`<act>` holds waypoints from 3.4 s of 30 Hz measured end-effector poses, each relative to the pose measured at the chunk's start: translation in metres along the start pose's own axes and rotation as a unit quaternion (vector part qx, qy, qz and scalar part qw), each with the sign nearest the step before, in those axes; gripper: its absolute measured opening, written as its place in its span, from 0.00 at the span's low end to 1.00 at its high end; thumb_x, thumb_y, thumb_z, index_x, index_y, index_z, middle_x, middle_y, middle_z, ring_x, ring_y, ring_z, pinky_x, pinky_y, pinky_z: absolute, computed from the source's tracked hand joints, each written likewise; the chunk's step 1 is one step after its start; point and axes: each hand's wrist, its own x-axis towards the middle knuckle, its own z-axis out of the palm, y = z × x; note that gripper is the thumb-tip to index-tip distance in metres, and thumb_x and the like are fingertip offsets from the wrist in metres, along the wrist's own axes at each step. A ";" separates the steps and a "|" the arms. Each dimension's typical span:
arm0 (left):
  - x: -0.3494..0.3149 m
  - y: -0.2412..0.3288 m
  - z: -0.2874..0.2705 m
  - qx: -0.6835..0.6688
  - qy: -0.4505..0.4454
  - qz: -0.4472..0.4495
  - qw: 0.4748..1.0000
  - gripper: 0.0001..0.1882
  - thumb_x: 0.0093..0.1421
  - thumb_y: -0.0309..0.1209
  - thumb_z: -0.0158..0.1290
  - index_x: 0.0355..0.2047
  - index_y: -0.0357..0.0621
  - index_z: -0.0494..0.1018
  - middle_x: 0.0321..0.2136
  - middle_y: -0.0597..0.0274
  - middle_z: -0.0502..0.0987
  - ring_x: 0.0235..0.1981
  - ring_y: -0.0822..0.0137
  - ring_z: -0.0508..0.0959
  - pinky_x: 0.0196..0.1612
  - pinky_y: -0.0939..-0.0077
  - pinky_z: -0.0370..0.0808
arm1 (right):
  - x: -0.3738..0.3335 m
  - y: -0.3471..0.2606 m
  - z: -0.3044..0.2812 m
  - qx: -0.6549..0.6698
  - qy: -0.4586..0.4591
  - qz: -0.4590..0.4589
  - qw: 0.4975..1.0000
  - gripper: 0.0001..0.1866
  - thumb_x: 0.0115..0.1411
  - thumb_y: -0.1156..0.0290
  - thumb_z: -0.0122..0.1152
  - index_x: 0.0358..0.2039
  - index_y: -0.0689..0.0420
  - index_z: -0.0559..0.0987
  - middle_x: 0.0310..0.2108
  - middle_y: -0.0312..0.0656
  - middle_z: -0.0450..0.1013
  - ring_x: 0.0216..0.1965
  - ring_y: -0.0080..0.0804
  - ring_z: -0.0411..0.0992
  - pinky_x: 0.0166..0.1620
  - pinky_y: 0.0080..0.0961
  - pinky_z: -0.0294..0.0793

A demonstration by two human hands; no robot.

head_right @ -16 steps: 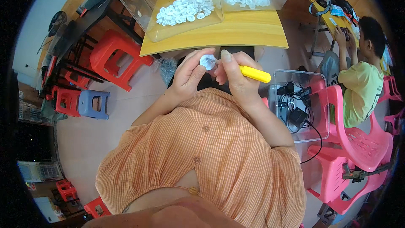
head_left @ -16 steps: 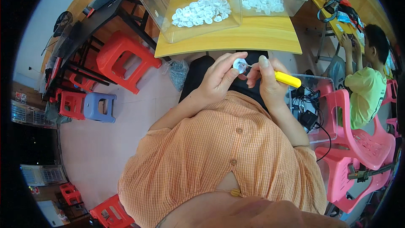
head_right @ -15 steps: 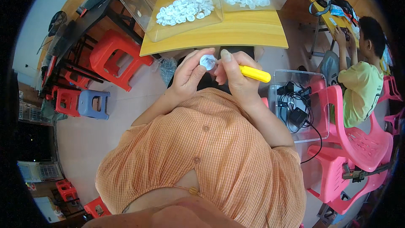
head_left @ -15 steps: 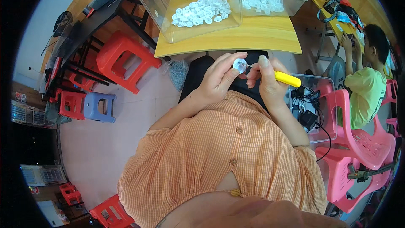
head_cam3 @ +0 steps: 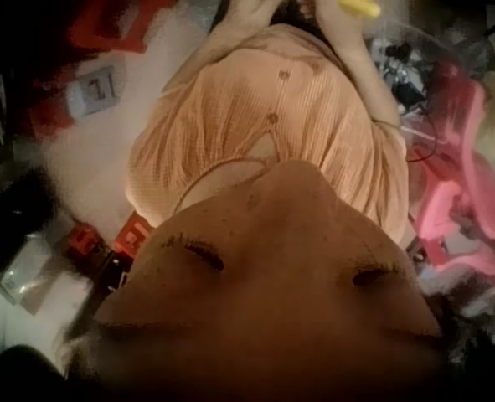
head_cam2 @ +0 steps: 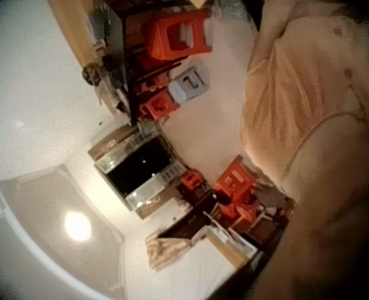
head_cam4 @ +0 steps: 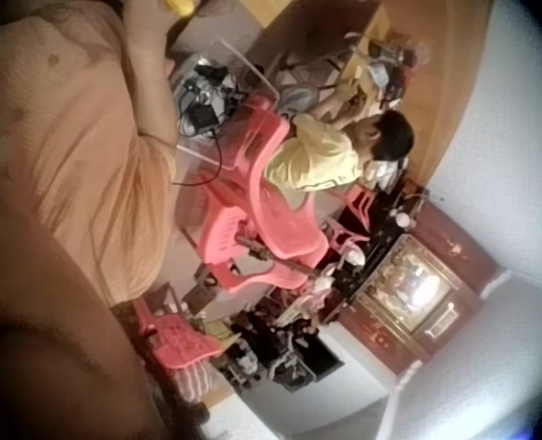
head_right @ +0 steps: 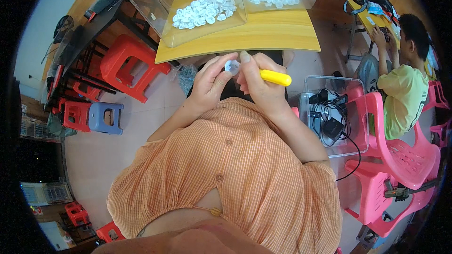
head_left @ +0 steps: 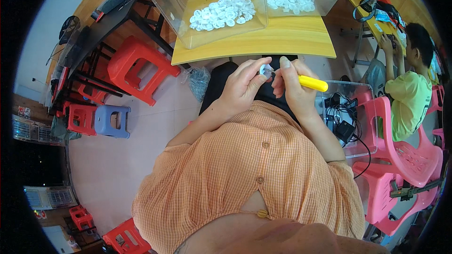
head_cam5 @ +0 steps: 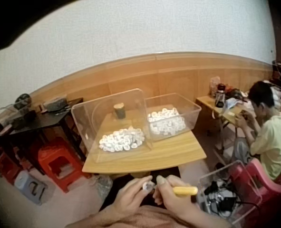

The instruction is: The person takes white plastic caps from a container, fits inner components into them using a hand tool, and places the finished caps into a container.

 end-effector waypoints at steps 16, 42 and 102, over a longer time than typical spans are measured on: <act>-0.003 -0.003 -0.002 -0.244 0.005 -0.072 0.967 0.18 0.69 0.31 0.41 0.54 0.34 0.66 0.39 0.57 0.72 0.38 0.70 0.75 0.40 0.77 0.75 | 0.000 0.002 -0.006 0.161 -0.014 0.030 0.986 0.17 0.65 0.61 0.51 0.26 0.61 0.72 0.16 0.43 0.70 0.13 0.26 0.68 0.16 0.19 0.68; -0.003 0.001 -0.002 -0.074 0.006 0.038 0.997 0.18 0.69 0.33 0.41 0.54 0.34 0.65 0.37 0.55 0.69 0.34 0.68 0.75 0.35 0.77 0.76 | 0.008 -0.005 0.000 0.166 -0.003 0.112 0.980 0.16 0.64 0.62 0.52 0.25 0.61 0.71 0.13 0.43 0.69 0.10 0.26 0.66 0.13 0.20 0.66; -0.004 -0.013 0.016 -0.450 0.089 -0.193 0.867 0.19 0.57 0.19 0.56 0.49 0.38 0.69 0.42 0.59 0.76 0.43 0.71 0.75 0.49 0.76 0.73 | -0.004 0.005 0.001 -0.032 -0.006 -0.078 0.996 0.13 0.63 0.70 0.56 0.23 0.63 0.75 0.18 0.37 0.73 0.16 0.17 0.68 0.19 0.13 0.67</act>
